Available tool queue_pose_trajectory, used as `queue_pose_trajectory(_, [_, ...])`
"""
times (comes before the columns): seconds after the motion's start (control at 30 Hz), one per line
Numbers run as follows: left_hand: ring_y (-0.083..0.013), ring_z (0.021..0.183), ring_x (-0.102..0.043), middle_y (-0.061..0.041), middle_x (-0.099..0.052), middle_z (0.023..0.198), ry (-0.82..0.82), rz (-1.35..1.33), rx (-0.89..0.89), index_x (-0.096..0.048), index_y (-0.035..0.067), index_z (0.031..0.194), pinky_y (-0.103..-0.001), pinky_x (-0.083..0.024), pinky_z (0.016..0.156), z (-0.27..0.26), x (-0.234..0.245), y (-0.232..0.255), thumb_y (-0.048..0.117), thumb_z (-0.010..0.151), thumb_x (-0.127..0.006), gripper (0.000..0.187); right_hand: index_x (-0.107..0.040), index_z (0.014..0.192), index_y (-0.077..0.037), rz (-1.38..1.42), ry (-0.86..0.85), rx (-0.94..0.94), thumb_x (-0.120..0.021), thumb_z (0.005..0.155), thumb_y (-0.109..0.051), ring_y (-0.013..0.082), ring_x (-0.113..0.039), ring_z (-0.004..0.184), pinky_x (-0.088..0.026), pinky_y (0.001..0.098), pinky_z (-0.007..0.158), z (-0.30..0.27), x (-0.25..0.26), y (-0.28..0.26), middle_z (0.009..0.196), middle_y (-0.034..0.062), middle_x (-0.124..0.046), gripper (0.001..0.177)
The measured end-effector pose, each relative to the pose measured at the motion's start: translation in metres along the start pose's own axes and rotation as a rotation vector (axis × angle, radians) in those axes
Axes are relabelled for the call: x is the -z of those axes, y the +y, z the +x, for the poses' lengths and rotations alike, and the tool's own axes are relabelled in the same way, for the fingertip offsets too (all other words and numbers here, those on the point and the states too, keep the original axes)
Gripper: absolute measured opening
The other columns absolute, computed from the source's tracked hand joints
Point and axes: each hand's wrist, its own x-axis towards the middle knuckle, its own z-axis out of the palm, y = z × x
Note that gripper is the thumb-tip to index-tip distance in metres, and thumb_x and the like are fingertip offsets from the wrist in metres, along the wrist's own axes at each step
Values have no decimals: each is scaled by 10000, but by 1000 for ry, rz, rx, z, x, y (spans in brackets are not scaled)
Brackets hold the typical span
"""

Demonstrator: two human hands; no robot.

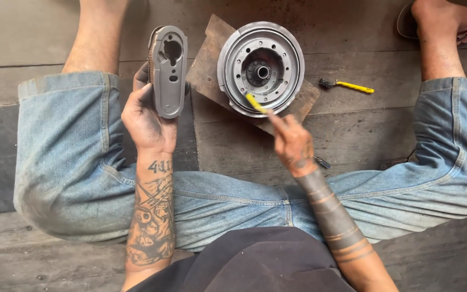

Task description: The person sits on a wooden floor and cleans a circular metal mechanical part using a yellow-handled wire brush. They scrub the inner surface and holes of the part, then briefly use a screwdriver to point at specific areas before resuming the brushing action.

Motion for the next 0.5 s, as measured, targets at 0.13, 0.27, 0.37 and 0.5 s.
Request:
queue_pose_trajectory(0.13, [-241,1004,-696,-137,-660,1127,-8,3,-11,-598,102,1256,-445,-621,955,1,9,-2,168,891,-509,381,-722,1358,-102,-68,99,-30,-578,1025,-60,367,-649,772,-549,428,658,-3,17,30,859,139,-576,365])
queue_pose_trajectory(0.27, [-249,999,-697,-146,-665,1120,6,-26,-8,-602,97,1249,-459,-624,955,-3,5,1,165,885,-511,381,-717,1342,-136,17,-38,-22,-542,1012,-75,395,-642,766,-547,464,656,-9,24,8,842,127,-581,378])
queue_pose_trajectory(0.37, [-251,988,-700,-145,-666,1113,4,-38,-9,-599,95,1257,-452,-628,938,2,5,0,160,885,-510,388,-732,1337,-123,-28,13,-11,-571,1027,-67,381,-656,771,-546,450,655,8,43,33,863,133,-592,354])
queue_pose_trajectory(0.5, [-249,978,-707,-146,-672,1105,3,-57,-12,-598,87,1253,-438,-632,923,0,7,1,143,886,-507,382,-747,1327,-162,-16,-35,27,-562,1049,-90,351,-655,731,-553,437,648,5,34,24,838,105,-600,341])
